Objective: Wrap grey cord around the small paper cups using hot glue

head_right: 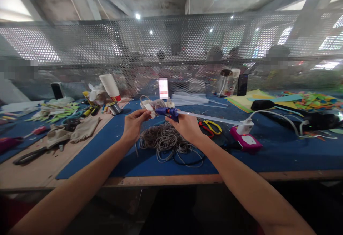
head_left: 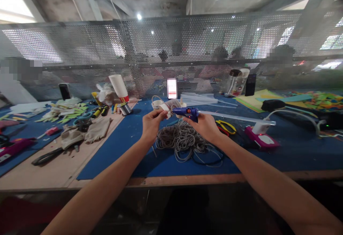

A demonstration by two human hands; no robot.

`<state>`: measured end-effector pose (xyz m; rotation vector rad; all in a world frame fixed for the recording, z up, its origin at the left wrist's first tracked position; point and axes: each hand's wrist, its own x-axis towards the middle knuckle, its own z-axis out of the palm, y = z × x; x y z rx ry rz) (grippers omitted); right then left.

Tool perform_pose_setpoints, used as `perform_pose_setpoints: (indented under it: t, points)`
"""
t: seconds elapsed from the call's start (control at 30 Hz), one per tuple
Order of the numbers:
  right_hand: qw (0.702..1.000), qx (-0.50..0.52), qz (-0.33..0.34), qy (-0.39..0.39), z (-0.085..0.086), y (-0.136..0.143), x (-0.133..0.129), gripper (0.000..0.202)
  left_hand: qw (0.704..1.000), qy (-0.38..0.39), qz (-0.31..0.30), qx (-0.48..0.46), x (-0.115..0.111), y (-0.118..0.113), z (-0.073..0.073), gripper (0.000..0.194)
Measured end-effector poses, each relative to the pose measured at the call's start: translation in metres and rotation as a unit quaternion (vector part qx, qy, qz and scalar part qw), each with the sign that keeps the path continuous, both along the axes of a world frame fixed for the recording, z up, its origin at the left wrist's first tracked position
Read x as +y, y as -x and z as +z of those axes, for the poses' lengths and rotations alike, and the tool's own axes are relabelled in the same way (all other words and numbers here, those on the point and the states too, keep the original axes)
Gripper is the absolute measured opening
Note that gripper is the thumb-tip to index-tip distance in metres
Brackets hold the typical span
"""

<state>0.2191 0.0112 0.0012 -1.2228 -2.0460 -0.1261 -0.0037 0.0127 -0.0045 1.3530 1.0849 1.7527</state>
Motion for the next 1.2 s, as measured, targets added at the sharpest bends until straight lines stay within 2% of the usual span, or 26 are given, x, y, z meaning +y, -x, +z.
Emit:
perform_pose_setpoints:
  t: [1.2]
  points:
    - [1.0, -0.024, -0.004, -0.009, -0.0027, -0.0011, 0.0004, 0.048, 0.999, 0.01, -0.005, -0.04, 0.0034, 0.0031, -0.0011, 0.026]
